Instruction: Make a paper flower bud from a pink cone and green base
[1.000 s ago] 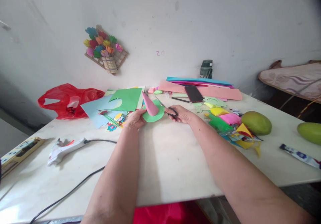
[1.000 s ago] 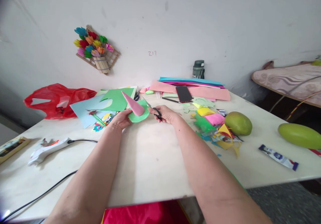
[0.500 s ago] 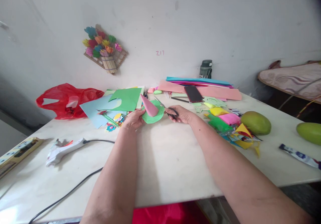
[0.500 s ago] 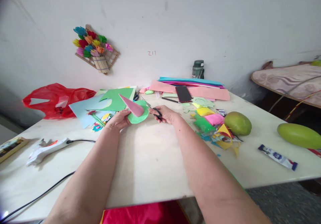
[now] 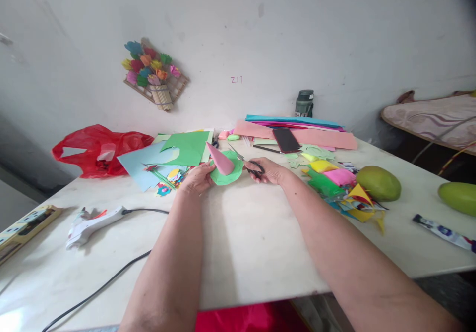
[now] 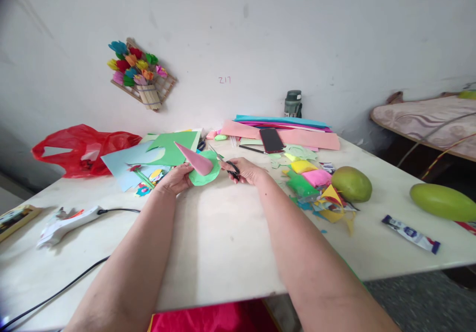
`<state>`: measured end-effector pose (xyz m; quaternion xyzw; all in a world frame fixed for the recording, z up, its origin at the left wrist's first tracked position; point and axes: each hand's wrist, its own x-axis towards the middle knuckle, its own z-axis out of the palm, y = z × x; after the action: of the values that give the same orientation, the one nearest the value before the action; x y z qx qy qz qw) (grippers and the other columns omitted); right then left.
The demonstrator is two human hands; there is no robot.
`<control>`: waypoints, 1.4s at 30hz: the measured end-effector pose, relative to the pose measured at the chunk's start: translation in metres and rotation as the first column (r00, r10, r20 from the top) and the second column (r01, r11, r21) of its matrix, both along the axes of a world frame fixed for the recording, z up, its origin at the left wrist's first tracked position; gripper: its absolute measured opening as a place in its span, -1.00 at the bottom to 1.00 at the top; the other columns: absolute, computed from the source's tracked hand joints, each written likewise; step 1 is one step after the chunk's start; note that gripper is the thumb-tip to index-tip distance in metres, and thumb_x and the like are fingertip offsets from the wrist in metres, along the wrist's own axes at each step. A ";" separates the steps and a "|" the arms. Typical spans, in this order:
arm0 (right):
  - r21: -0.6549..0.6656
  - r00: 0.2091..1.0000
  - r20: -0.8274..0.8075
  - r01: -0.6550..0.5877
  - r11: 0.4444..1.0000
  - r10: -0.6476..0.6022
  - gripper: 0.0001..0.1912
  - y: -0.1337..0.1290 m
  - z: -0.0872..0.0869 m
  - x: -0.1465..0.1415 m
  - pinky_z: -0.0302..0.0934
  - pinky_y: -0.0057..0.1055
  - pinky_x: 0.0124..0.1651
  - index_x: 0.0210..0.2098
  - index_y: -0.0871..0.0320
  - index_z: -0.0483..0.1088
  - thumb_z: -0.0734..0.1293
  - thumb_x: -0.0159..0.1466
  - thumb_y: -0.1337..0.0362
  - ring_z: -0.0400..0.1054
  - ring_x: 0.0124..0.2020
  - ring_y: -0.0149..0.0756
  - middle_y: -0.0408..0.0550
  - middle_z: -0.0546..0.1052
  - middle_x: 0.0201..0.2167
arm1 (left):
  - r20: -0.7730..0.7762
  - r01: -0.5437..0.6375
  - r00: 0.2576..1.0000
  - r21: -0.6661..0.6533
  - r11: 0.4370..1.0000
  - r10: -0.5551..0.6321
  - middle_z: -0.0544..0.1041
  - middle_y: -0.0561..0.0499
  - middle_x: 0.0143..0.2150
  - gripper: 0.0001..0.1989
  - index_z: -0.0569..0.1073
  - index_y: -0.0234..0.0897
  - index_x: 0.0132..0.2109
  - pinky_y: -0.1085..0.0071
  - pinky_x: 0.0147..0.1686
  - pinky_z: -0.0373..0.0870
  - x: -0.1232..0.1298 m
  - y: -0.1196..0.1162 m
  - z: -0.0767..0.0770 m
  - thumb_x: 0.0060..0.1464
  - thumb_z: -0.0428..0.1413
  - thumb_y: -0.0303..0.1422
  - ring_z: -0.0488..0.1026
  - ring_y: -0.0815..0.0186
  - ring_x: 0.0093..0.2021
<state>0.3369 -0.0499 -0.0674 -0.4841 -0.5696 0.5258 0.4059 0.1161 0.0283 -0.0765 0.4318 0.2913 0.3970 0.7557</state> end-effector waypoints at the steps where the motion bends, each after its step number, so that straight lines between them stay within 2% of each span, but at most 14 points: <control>1: -0.002 1.000 -0.002 0.002 1.000 -0.002 -0.64 0.000 0.000 0.000 -0.18 -0.61 -0.81 -0.42 0.19 0.26 0.31 0.18 -0.01 0.14 -0.76 -0.57 -0.22 0.34 -0.67 | -0.001 0.001 1.000 0.000 1.000 -0.001 0.58 -0.16 -0.23 -0.68 0.40 -0.40 -0.01 0.29 -0.12 0.49 0.000 0.000 0.000 0.06 0.02 -0.60 0.54 0.20 -0.19; 7: -0.018 1.000 -0.002 0.019 1.000 -0.019 -0.64 -0.002 0.003 -0.001 -0.17 -0.61 -0.82 -0.42 0.19 0.26 0.33 0.16 0.00 0.15 -0.77 -0.57 -0.22 0.34 -0.68 | 0.006 0.029 1.000 -0.010 1.000 -0.029 0.57 -0.19 -0.17 -0.63 0.38 -0.37 0.03 0.27 -0.11 0.49 0.000 -0.001 0.001 0.04 0.04 -0.59 0.53 0.17 -0.16; 14: -0.006 1.000 -0.015 0.016 1.000 -0.016 -0.63 0.000 0.001 0.000 -0.17 -0.62 -0.82 -0.44 0.20 0.26 0.35 0.14 0.00 0.14 -0.77 -0.58 -0.22 0.35 -0.68 | -0.026 0.013 1.000 0.007 1.000 -0.013 0.58 -0.18 -0.21 -0.68 0.41 -0.40 -0.02 0.27 -0.12 0.49 0.000 -0.001 0.001 0.06 0.03 -0.58 0.53 0.18 -0.17; 24: 0.016 1.000 0.002 0.011 1.000 -0.011 -0.65 0.000 0.001 0.000 -0.19 -0.61 -0.82 -0.46 0.20 0.25 0.36 0.13 0.04 0.11 -0.77 -0.59 -0.22 0.34 -0.69 | 0.003 0.013 1.000 -0.001 1.000 -0.013 0.58 -0.20 -0.22 -0.67 0.42 -0.43 -0.01 0.24 -0.08 0.47 -0.002 0.000 0.001 0.03 0.04 -0.59 0.53 0.14 -0.15; 30: 0.007 1.000 0.031 0.000 1.000 0.000 -0.67 -0.004 0.005 -0.001 -0.20 -0.60 -0.82 -0.43 0.22 0.28 0.34 0.15 0.05 0.10 -0.78 -0.59 -0.23 0.33 -0.70 | -0.002 -0.040 0.999 -0.033 0.999 0.040 0.59 -0.19 -0.28 -0.66 0.44 -0.44 -0.02 0.25 -0.10 0.48 -0.003 -0.001 0.004 0.01 0.06 -0.60 0.54 0.15 -0.19; 35: -0.006 0.999 0.026 -0.027 1.000 0.028 -0.68 -0.004 0.004 0.001 -0.21 -0.60 -0.82 -0.37 0.23 0.32 0.35 0.15 0.07 0.10 -0.78 -0.58 -0.24 0.33 -0.70 | -0.017 -0.134 0.991 -0.044 0.990 0.134 0.59 -0.16 -0.30 -0.66 0.45 -0.43 -0.05 0.27 -0.12 0.48 -0.003 0.004 0.000 -0.04 0.10 -0.58 0.55 0.16 -0.24; 42: -0.062 0.998 0.038 -0.056 0.997 0.058 -0.67 0.001 -0.001 0.001 -0.20 -0.62 -0.83 -0.33 0.26 0.34 0.34 0.15 0.07 0.12 -0.78 -0.58 -0.22 0.34 -0.71 | -0.012 -0.206 0.978 -0.065 0.976 0.206 0.60 -0.13 -0.29 -0.72 0.46 -0.37 -0.09 0.28 -0.11 0.47 0.003 0.008 0.000 -0.01 0.12 -0.50 0.54 0.17 -0.20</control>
<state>0.3384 -0.0492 -0.0685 -0.4903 -0.5748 0.5445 0.3643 0.1196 0.0361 -0.0763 0.3749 0.3494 0.4623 0.7237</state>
